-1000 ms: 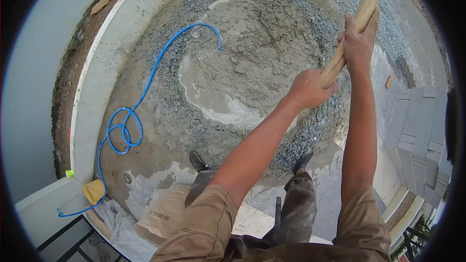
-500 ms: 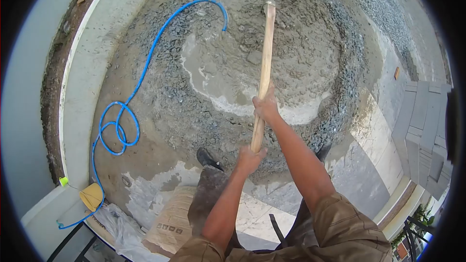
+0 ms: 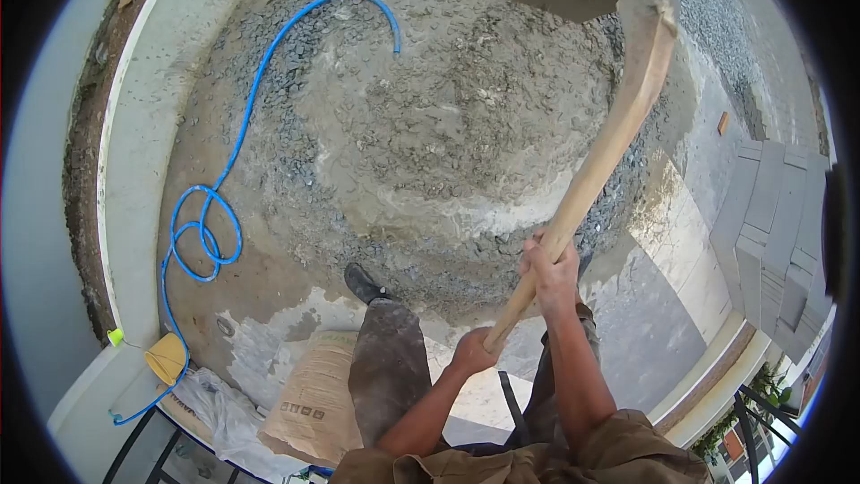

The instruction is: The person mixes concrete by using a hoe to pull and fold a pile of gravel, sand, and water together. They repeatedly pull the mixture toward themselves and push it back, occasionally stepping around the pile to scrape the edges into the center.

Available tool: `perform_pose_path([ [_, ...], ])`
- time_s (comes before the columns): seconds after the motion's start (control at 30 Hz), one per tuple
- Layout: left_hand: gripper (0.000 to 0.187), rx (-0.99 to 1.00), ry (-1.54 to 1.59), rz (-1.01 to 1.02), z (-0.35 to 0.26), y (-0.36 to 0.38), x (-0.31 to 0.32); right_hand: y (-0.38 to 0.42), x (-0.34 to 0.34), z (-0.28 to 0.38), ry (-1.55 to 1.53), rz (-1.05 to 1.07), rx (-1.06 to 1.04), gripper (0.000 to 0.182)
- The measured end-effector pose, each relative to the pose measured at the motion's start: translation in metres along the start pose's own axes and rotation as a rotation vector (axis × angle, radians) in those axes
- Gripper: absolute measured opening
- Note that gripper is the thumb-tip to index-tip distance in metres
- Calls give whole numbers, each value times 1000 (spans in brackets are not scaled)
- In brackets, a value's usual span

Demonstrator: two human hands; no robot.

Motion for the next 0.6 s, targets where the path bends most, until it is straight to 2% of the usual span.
perform_pose_path([
  [0.03,30,192,-32,-73,-37,-34,-7,-21,-5,43,18,-33,-215,46],
  [0.07,30,172,-19,-6,-98,-59,-27,-47,-13,73,115,-50,-357,61],
  [0.1,33,287,27,-63,-145,-92,-34,-73,-12,105,189,-173,-459,75],
  [0.13,36,343,64,-80,-196,-117,-49,-99,-13,129,258,-221,-406,78],
  [0.17,40,326,24,-70,-240,-140,-65,-135,-14,153,372,-301,-448,78],
  [0.2,40,414,19,-191,-264,-173,-72,-171,-14,165,455,-360,-459,79],
  [0.23,39,404,-66,-242,-282,-198,-83,-217,-19,162,534,-374,-529,73],
  [0.27,41,353,-62,-179,-291,-214,-94,-264,-25,148,620,-376,-523,68],
  [0.3,42,250,-40,-134,-271,-219,-94,-297,-27,119,703,-375,-511,64],
  [0.37,43,68,-12,-44,-232,-225,-91,-323,-11,28,761,-293,-179,59],
  [0.4,44,12,23,-80,-195,-216,-87,-312,-2,-14,760,-208,-14,79],
  [0.47,41,-47,198,-99,-118,-189,-62,-246,27,-37,842,-132,-26,75],
  [0.5,36,-160,337,-28,-111,-150,-63,-217,39,-40,790,-82,19,71],
  [0.53,34,-195,393,-6,-104,-115,-66,-202,47,-61,726,-62,-10,70],
  [0.57,32,-178,417,16,-74,-95,-65,-178,58,-72,603,-19,70,65],
  [0.6,32,-191,483,-9,-64,-63,-69,-152,68,-71,310,40,173,58],
])
Point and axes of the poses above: each hand's wrist, its own y-axis away from the middle knuckle, its own x-axis out of the palm, z = x × y, the point moved 3 cm from there along -y, towards the middle knuckle, and after that the axes turned 5 degrees about -x, right-handed, at the moved point
